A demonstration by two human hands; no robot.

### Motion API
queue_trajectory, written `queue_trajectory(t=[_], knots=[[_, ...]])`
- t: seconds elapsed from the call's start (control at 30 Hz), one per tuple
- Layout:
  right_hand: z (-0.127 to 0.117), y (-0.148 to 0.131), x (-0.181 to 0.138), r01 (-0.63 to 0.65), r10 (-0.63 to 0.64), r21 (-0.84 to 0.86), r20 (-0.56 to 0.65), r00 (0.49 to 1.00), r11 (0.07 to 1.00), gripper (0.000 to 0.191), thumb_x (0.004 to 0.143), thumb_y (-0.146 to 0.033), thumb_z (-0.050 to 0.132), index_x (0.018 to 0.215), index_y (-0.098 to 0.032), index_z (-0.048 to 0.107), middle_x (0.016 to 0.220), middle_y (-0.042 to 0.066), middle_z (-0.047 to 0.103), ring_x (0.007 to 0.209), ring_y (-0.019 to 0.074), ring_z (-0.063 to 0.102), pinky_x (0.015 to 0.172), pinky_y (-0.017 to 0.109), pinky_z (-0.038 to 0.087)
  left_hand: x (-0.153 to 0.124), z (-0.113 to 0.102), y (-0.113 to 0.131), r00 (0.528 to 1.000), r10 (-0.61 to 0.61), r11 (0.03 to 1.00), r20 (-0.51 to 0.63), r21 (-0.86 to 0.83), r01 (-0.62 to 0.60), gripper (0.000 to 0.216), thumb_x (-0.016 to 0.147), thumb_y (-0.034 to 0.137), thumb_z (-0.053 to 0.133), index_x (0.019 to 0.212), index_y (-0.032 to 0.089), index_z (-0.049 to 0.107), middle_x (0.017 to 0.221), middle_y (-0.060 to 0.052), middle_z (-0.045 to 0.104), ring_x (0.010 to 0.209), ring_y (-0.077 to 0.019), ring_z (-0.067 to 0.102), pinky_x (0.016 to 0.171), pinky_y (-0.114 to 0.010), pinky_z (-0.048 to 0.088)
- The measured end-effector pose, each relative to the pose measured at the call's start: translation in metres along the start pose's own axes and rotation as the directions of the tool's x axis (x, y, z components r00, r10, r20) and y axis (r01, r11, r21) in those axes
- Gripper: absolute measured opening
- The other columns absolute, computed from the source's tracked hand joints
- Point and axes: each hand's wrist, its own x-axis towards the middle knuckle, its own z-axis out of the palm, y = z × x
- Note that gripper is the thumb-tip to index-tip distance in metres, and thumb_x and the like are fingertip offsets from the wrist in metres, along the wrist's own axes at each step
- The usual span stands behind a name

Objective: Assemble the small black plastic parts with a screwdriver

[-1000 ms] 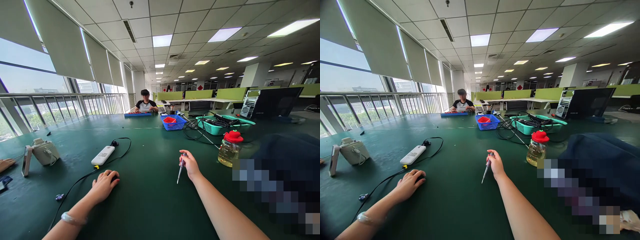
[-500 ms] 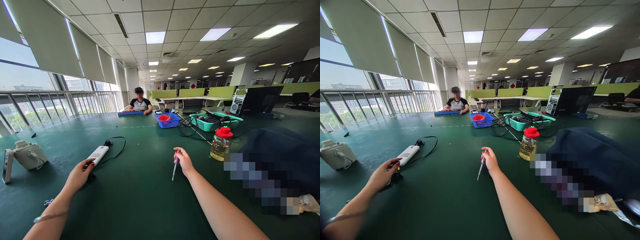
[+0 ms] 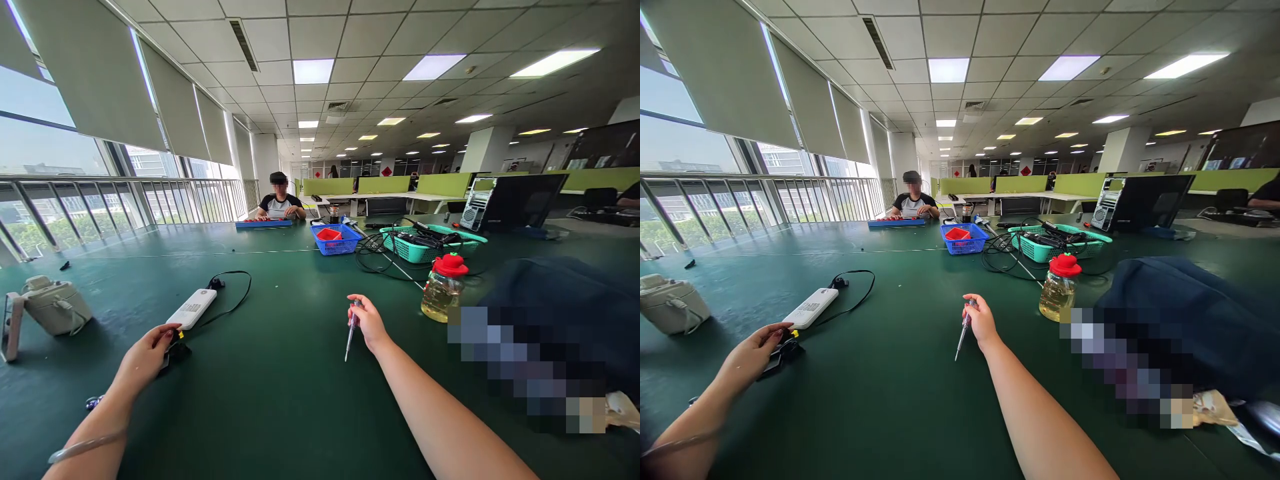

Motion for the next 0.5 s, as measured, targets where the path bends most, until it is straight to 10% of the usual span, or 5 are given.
queue_trajectory(t=[0.5], knots=[[0.0008,-0.0016,-0.0013,0.006,-0.006,-0.006,0.006,1.0,1.0,0.031,0.061,-0.031,0.06,0.091,-0.021,0.059,0.056,-0.005,0.053,0.051,0.013,0.048,0.052,0.028,0.043,-0.0078,-0.0035,-0.0021,0.993,0.07,0.998,0.097,0.003,-0.07,0.04,0.076,0.025,0.041,0.113,0.026,0.057,0.11,0.0,0.072,0.113,-0.0242,0.061,0.096,-0.035,0.046]])
